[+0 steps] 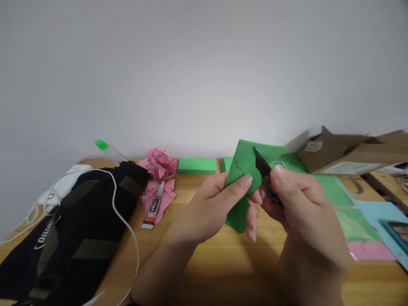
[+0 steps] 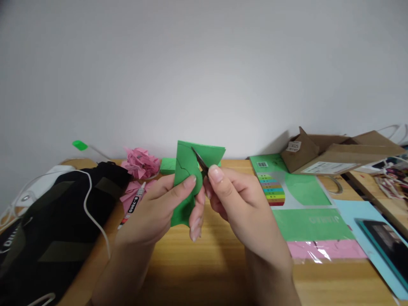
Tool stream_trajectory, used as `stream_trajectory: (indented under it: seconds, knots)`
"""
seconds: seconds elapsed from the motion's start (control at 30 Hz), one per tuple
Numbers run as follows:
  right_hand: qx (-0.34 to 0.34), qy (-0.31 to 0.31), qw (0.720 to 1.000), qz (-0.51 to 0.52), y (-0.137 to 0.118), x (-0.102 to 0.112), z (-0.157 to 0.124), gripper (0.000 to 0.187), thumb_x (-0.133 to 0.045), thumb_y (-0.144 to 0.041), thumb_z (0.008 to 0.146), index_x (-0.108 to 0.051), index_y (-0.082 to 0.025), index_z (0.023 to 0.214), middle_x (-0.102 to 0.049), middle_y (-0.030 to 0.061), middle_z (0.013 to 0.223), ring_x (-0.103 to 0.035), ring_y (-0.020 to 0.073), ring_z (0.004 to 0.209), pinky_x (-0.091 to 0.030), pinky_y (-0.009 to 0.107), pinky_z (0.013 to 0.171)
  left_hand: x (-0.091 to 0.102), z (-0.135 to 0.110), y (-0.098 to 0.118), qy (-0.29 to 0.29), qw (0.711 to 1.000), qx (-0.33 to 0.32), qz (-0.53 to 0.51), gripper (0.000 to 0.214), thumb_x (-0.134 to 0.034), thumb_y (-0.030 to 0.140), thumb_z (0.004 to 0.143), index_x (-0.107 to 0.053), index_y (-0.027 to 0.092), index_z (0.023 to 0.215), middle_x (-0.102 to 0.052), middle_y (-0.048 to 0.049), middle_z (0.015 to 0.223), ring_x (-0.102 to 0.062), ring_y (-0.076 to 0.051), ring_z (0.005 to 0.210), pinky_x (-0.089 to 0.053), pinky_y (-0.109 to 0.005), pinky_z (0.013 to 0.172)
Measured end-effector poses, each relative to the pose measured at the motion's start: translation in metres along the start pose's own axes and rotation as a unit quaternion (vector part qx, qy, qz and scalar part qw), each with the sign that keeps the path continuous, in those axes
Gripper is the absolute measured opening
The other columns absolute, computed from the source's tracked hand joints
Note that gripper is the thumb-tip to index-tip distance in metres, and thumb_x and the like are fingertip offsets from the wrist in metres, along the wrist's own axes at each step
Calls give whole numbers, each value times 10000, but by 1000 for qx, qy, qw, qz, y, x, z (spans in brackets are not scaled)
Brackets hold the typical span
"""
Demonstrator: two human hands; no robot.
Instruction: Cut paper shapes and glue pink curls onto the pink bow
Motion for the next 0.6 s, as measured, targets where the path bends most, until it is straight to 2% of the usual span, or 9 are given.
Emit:
stream_trajectory:
  seconds: [0.13, 0.23, 0.43, 0.5, 0.6]
  knots:
    - [-17, -5, 1000, 19, 1, -1, 0, 458, -458, -511, 1019, -570, -233, 673, -503, -29, 475, -484, 123, 412, -237, 282, 401, 0, 0, 0, 14, 1000, 5, -4, 336, -518, 422, 985, -566, 149, 794, -593, 14, 556, -584, -82, 455, -476, -170, 478]
    - [-20, 4, 999, 36, 2, 0, -1, 457, -465, -515, 1015, -589, -233, 677, -461, -32, 502, -434, 123, 417, -234, 284, 407, 0, -1, 0, 11, 999, 8, -31, 335, -538, 430, 972, -574, 148, 794, -592, 16, 549, -581, -84, 438, -476, -169, 462]
    - [-38, 52, 998, 12, 4, 3, -3, 500, -525, -590, 961, -584, -217, 634, -422, -22, 511, -423, 119, 418, -213, 285, 401, 1, -1, -4, -36, 995, 42, -86, 338, -533, 424, 972, -596, 143, 796, -583, 19, 518, -584, -95, 419, -492, -176, 447]
    - [-46, 46, 998, 15, 4, 3, -3, 498, -529, -595, 958, -580, -214, 643, -392, -28, 515, -382, 112, 421, -198, 281, 406, 0, -1, -4, -45, 994, 42, -95, 345, -528, 428, 973, -597, 142, 792, -571, 22, 509, -578, -95, 414, -503, -182, 449]
    - [-52, 30, 998, 14, 3, 4, -3, 483, -529, -581, 965, -588, -208, 665, -363, -34, 528, -326, 105, 441, -171, 273, 410, 1, 0, -2, -24, 995, 35, -86, 356, -541, 439, 965, -597, 141, 780, -577, 19, 528, -577, -91, 423, -498, -179, 450]
Point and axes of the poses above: each hand's wrist, its own z-axis towards the middle knuckle, its own x-axis out of the back of the hand, y = z × x, the point moved 3 cm from there along z, towards the middle knuckle
